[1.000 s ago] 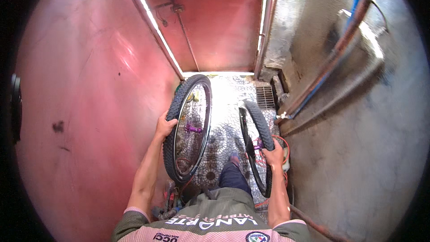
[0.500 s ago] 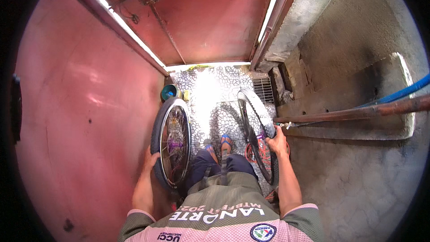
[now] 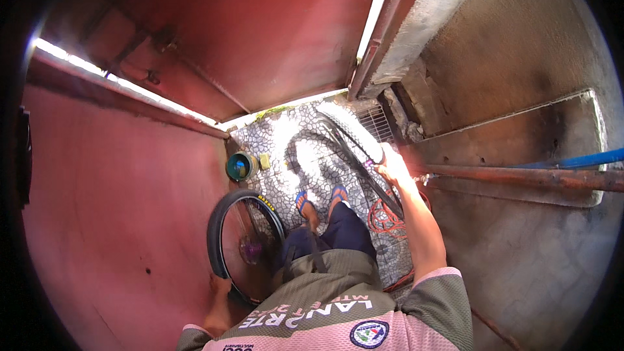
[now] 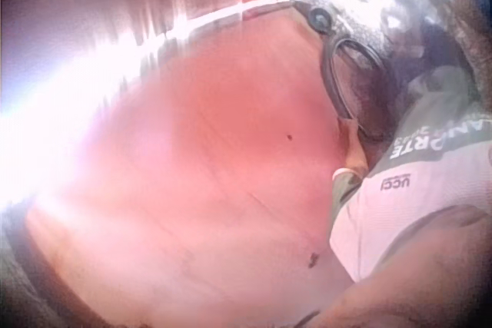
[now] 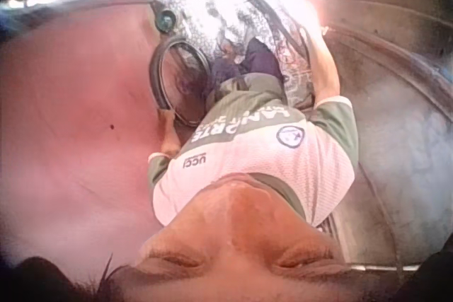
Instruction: The person removes a bicycle wheel from a bike, carries it to a tiled area, and sits on the floor to remove the tire from the rim by hand. The person manipulates the tire bead and inner tube around the rim throughout the clip.
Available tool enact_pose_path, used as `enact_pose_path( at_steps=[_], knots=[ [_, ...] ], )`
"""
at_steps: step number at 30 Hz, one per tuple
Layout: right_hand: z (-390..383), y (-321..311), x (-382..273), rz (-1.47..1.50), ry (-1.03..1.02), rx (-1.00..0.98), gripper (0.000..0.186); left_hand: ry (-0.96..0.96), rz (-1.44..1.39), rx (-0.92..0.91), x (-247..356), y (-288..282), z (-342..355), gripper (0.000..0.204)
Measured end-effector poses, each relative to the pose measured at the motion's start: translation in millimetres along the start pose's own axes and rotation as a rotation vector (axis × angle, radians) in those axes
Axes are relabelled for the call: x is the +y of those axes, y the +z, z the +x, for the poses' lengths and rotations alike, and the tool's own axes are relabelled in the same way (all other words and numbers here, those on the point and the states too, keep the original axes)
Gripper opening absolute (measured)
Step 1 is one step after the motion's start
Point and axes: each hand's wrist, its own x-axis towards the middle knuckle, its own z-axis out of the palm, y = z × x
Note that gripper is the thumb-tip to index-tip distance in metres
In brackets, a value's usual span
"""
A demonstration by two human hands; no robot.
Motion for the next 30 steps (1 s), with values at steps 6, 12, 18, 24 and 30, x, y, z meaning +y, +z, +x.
enact_pose_path(
  at_steps=[6, 12, 18, 24, 30],
  knots=[
    [86, 3, -13, -0.064, 0.022, -0.018, 0.07, -0.04, 0.049, -0.404, 43, -43, 26, 0.069],
    [159, -22, -13, -0.009, 0.053, -0.096, 0.071, 0.195, -0.174, -0.328, 181, -95, 19, 0.062],
    [246, -45, -30, -0.1, 0.098, -0.161, 0.06, 0.835, -0.027, 0.187, 334, -129, 73, 0.072],
    [292, -70, 11, -0.312, 0.153, -0.08, 0.065, 1.144, -0.613, 1.1, 664, -392, 4, 0.091],
    [310, -64, -10, -0.515, 0.25, 0.117, 0.052, 0.87, -0.657, 1.26, 788, -463, 72, 0.144]
  ],
)
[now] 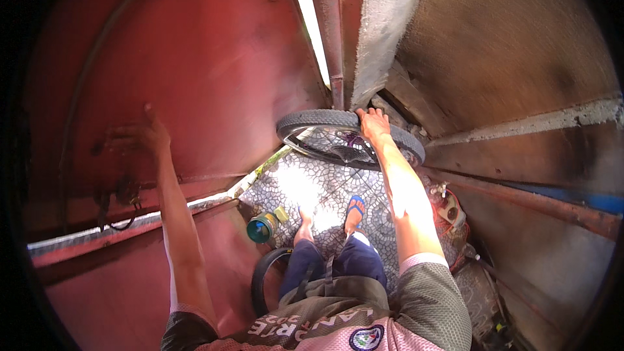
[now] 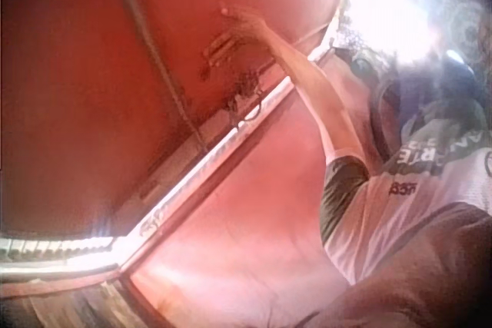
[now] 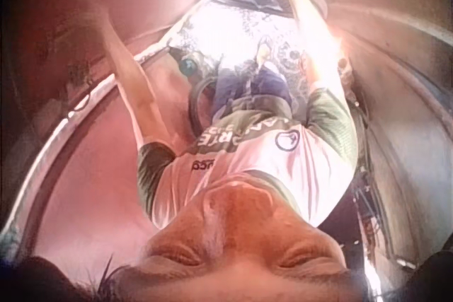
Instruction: The person removes a bicycle wheel from a bike, carries it to a tiled area, and sits on the floor to remove the tire from the rim by hand. The person manipulates the tire bead and inner tube around the rim throughout the clip.
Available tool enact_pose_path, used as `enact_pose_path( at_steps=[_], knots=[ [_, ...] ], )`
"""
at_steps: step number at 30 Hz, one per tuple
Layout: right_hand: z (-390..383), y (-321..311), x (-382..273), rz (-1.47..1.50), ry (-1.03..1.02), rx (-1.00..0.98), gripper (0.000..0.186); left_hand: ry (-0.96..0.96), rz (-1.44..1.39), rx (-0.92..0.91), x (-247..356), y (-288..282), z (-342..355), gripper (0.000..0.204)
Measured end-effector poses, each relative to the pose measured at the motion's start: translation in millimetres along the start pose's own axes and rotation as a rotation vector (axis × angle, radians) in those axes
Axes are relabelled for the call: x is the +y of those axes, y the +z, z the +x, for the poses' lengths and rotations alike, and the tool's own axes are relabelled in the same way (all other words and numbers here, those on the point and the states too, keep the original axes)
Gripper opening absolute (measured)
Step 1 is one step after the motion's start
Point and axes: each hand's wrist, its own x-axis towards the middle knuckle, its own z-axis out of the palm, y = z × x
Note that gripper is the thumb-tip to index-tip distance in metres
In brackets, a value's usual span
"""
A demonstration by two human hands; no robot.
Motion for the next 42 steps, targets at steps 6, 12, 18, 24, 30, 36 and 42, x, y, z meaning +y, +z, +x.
enact_pose_path(
  at_steps=[6, 12, 18, 24, 30, 36, 42],
  knots=[
    [-5, -27, -23, 0.058, 0.065, -0.086, 0.061, 0.066, -0.054, 0.007, -11, 14, 2, 0.145],
    [-16, -38, -58, 0.067, 0.029, -0.144, 0.062, 0.132, -0.092, 0.007, -12, 35, 20, 0.143],
    [-5, -33, -57, -0.022, -0.098, -0.033, 0.062, 0.159, -0.181, -0.025, -13, 54, 44, 0.14],
    [-14, -39, -80, -0.07, -0.205, -0.146, 0.061, 0.216, -0.198, -0.018, -23, 70, 66, 0.139],
    [-5, -48, -78, -0.065, -0.288, -0.109, 0.054, 0.287, -0.236, -0.033, -25, 79, 83, 0.132],
    [9, -27, -79, -0.179, -0.277, -0.028, 0.053, 0.292, -0.292, -0.144, -33, 54, 69, 0.121],
    [11, -28, -89, -0.154, -0.267, 0.137, 0.066, 0.567, -0.631, -0.431, 8, 42, -80, 0.112]
  ],
)
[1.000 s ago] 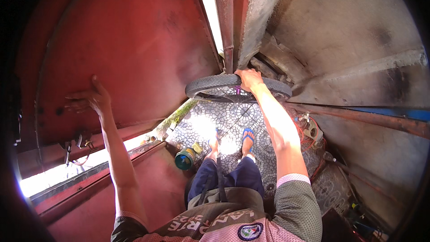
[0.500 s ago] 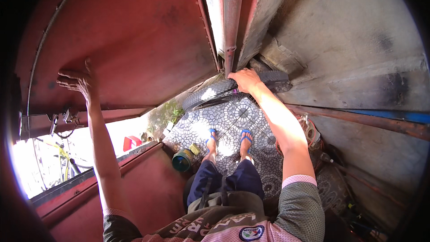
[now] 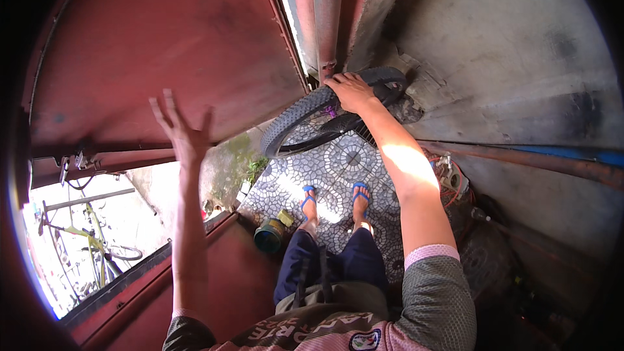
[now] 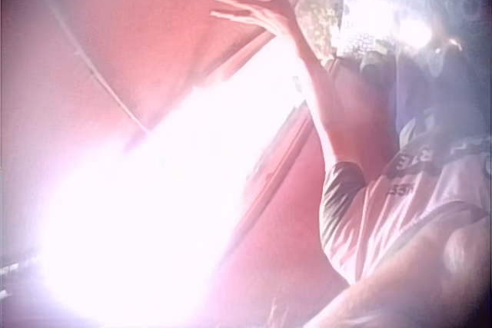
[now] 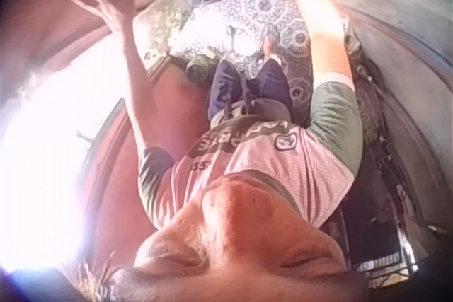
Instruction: The person removes a bicycle wheel from a bike, carries it to a tiled area, and sits on the floor to remove the tire from the rim by hand. The person manipulates the tire bead and inner tube around the rim throughout the clip.
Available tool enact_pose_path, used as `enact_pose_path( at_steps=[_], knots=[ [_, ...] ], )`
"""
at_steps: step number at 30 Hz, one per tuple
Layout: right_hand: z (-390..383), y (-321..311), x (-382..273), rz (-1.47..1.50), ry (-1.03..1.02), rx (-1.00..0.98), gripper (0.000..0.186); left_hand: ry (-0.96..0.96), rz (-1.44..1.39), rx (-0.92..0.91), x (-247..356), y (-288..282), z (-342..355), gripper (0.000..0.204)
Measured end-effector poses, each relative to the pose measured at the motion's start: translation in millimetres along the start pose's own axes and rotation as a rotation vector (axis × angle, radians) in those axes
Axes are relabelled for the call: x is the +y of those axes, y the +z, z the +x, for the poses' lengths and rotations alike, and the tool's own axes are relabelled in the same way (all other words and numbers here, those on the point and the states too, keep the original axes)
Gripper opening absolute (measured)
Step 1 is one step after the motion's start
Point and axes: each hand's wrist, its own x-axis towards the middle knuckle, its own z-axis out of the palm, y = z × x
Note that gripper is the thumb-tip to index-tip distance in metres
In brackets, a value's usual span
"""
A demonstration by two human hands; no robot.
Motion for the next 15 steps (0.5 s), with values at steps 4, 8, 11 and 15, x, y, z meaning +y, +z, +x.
enact_pose_path(
  at_steps=[4, 8, 11, 15],
  knots=[
    [-10, 0, -15, 0.009, 0.054, 0.149, 0.079, 0.02, 0.007, -0.439, 38, 73, -50, 0.093],
    [-54, 8, -29, 0.225, 0.183, 0.403, 0.081, 0.04, -0.157, -0.615, 71, 121, -57, 0.089],
    [-131, 44, -27, 0.321, 0.313, 0.415, 0.08, 0.053, -0.213, -0.634, 94, 153, -50, 0.089],
    [-240, 150, -17, 0.331, 0.592, 0.103, 0.075, 0.144, -0.256, -0.537, 117, 191, -45, 0.081]
  ],
)
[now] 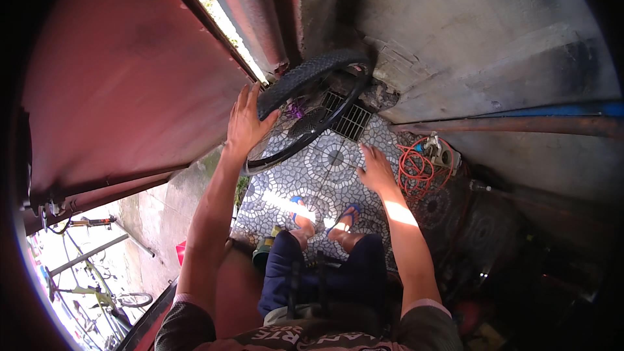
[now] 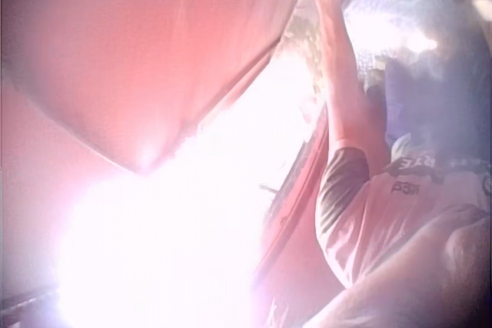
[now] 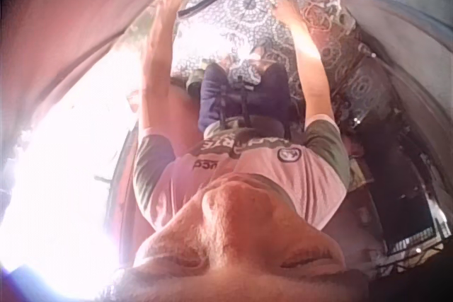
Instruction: The person removes a bicycle wheel from a bike, carries it to a tiled area, and sits on the floor to remove the tire from the rim by hand. The person manipulates the tire bead and inner tube around the rim throughout the clip.
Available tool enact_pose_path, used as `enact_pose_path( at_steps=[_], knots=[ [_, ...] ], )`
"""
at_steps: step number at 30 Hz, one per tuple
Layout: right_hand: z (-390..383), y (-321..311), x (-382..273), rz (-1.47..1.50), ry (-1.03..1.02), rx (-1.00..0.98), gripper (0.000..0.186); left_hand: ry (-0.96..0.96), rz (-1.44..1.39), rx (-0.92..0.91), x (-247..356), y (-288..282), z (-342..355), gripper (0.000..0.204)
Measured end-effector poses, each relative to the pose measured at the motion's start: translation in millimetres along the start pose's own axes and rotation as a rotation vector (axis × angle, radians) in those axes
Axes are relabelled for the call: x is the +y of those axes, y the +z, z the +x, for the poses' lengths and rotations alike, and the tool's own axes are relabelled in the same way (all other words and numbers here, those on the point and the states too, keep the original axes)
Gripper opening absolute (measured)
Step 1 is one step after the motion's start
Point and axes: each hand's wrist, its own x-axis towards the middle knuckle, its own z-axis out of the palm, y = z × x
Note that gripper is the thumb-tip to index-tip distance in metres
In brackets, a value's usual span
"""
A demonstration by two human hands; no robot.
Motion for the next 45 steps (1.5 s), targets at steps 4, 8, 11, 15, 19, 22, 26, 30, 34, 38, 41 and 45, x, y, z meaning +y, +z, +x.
enact_pose_path(
  at_steps=[4, 8, 11, 15, 19, 22, 26, 30, 34, 38, 41, 45],
  knots=[
    [-46, 50, 39, 0.168, 0.127, -0.126, 0.055, -0.045, -0.319, -0.049, 3, 25, 30, 0.063],
    [-6, 79, 8, 0.428, -0.052, -0.101, 0.054, -0.078, -0.442, 0.017, -20, 42, 36, 0.043],
    [47, 72, -46, 0.432, -0.231, -0.025, 0.065, -0.045, -0.398, 0.01, -26, 41, 33, 0.042],
    [136, 96, -75, 1.018, -0.405, 0.119, 0.073, 0.056, -0.265, 0.033, -13, 51, 34, 0.049],
    [200, 94, -91, 0.48, -0.538, 0.602, 0.078, 0.097, -0.039, 0.095, -2, 63, 27, 0.066],
    [221, 94, -80, 0.068, -0.485, 0.731, 0.079, 0.113, 0.179, 0.177, 3, 82, 22, 0.082],
    [231, 83, -54, 0.012, -0.38, 0.858, 0.075, 0.08, 0.291, 0.234, 3, 86, 12, 0.077],
    [249, 72, -18, -0.078, -0.249, 0.782, 0.081, 0.077, 0.263, 0.211, 10, 88, 7, 0.07],
    [264, 67, 25, 0.07, 0.022, 0.715, 0.085, 0.105, 0.234, 0.253, 6, 89, -19, 0.067],
    [275, 91, 44, 0.092, -0.054, 0.853, 0.08, 0.099, 0.236, 0.299, -5, 80, -45, 0.064],
    [279, 103, 88, 0.102, 0.092, 0.583, 0.073, 0.042, 0.203, 0.336, -26, 71, -64, 0.055],
    [274, 168, 138, -0.242, 0.129, 0.442, 0.071, -0.005, 0.078, 0.37, -64, 60, -96, 0.056]
  ],
)
